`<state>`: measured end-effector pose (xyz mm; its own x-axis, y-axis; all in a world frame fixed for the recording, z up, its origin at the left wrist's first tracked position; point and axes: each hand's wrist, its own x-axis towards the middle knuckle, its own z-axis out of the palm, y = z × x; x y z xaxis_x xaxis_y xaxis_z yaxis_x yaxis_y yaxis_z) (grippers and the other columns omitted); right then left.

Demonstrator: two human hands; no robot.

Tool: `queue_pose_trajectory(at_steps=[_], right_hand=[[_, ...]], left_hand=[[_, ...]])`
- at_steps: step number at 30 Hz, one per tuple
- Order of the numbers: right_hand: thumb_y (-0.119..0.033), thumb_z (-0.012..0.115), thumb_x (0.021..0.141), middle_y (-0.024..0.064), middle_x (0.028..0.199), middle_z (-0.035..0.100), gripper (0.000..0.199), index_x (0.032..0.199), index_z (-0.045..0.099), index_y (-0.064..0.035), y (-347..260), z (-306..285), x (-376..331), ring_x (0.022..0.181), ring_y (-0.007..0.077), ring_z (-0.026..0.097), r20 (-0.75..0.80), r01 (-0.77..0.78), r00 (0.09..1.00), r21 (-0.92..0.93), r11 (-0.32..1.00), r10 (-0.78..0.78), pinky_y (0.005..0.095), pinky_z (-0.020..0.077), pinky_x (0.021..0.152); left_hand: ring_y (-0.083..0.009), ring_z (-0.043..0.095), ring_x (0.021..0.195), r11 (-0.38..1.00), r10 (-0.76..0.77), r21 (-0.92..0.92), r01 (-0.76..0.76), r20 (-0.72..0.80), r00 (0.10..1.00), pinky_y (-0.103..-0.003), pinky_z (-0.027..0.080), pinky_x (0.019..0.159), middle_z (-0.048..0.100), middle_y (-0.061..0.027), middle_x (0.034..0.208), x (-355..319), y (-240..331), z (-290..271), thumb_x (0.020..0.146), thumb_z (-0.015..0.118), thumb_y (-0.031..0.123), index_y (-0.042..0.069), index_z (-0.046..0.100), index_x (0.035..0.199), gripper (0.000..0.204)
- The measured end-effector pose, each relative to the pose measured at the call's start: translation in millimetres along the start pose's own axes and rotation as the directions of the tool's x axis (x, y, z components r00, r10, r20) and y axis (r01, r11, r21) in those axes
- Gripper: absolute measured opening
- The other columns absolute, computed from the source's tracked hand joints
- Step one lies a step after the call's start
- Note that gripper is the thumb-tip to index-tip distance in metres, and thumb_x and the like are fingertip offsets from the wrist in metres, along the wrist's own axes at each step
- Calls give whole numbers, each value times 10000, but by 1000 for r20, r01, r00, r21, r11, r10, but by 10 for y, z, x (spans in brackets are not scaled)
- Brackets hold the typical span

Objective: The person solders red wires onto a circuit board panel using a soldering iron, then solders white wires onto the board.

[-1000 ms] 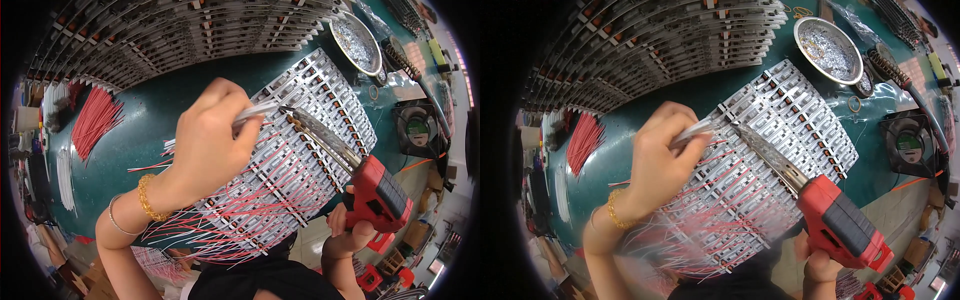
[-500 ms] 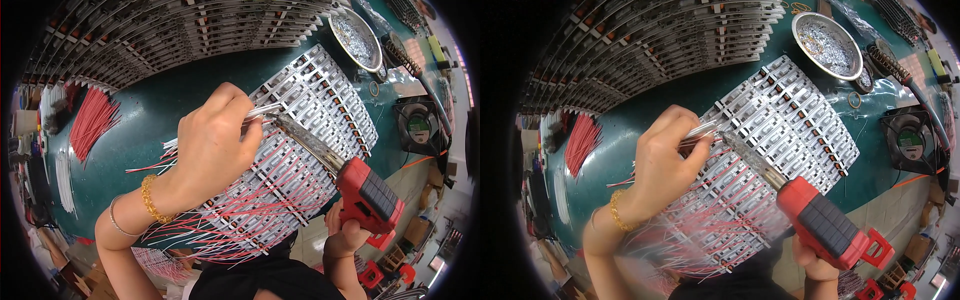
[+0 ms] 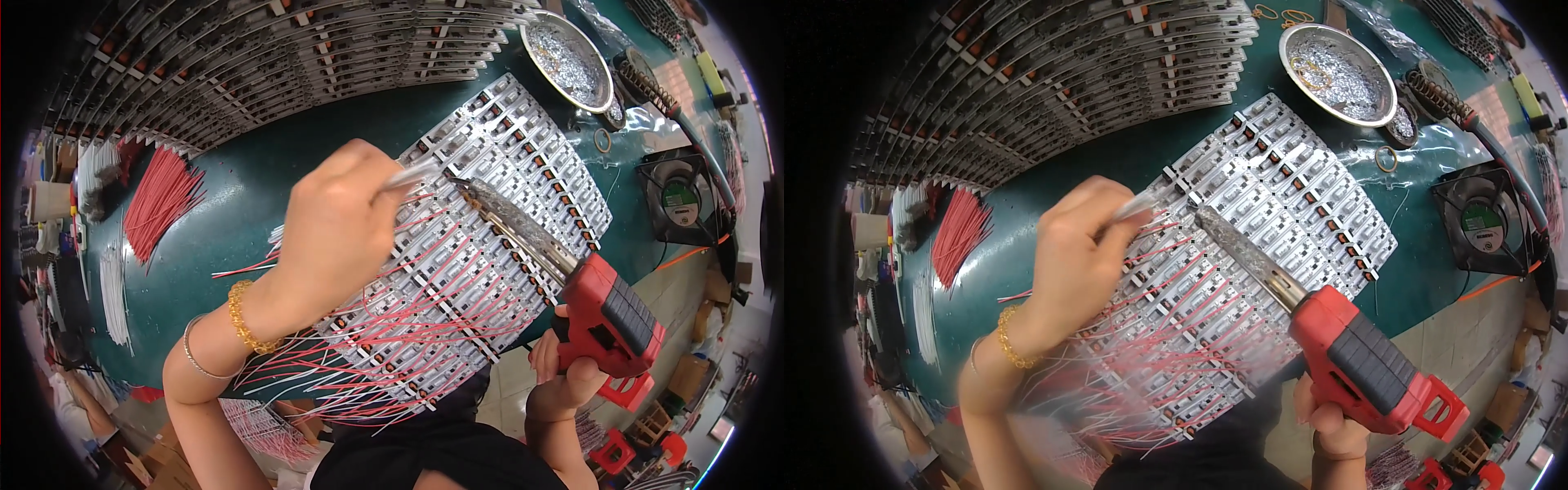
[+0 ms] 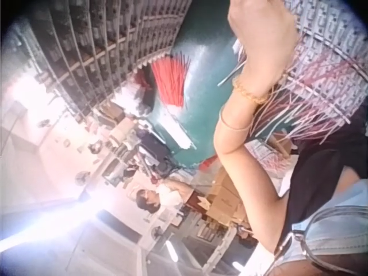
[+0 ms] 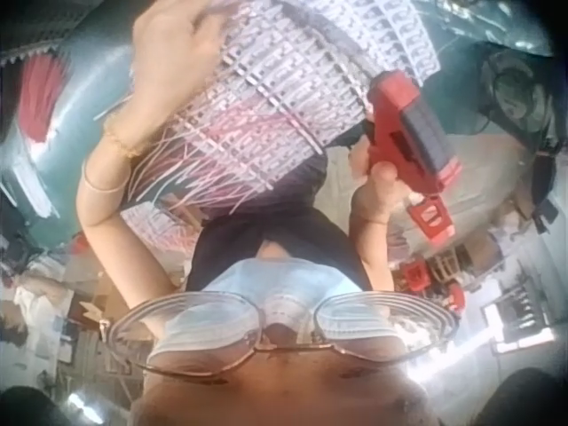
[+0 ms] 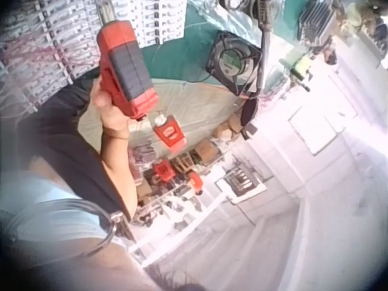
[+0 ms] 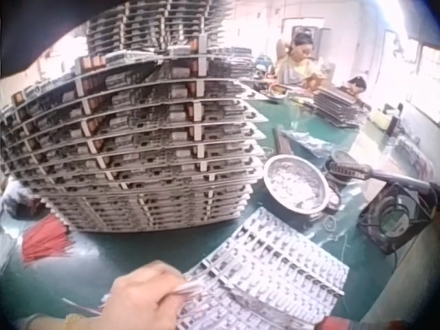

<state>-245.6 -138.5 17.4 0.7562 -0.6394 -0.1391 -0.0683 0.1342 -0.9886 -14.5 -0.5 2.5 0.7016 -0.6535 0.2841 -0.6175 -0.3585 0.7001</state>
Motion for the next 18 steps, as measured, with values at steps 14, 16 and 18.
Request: queue_pose_trajectory(at_steps=[14, 16, 18], right_hand=[[-582, 609, 771, -17, 435, 410, 803, 1083, 442, 139, 17, -110, -68, 327, 94, 406, 36, 27, 999, 44, 999, -28, 220, 350, 359], [-581, 615, 765, -16, 437, 413, 802, 1075, 447, 139, 8, -94, -48, 330, 95, 408, 41, 10, 999, 18, 1000, -11, 222, 352, 362], [-581, 622, 759, -14, 440, 415, 802, 1066, 452, 140, 18, -77, -51, 333, 96, 410, 43, -5, 999, -9, 1000, 6, 223, 355, 366]], left_hand=[[-124, 484, 577, 989, -138, -37, 141, 71, 988, -248, 368, 494, 532, -77, 758, 18, 220, -6, 737, 662, 12, -34, 588, 772, 93], [-131, 485, 577, 992, -124, -12, 125, 78, 989, -251, 371, 495, 534, -76, 764, -11, 211, 14, 733, 665, 13, -35, 592, 768, 94], [-138, 486, 578, 994, -108, 13, 107, 86, 990, -254, 374, 496, 536, -75, 770, -18, 200, 32, 730, 668, 15, -37, 597, 763, 94]])
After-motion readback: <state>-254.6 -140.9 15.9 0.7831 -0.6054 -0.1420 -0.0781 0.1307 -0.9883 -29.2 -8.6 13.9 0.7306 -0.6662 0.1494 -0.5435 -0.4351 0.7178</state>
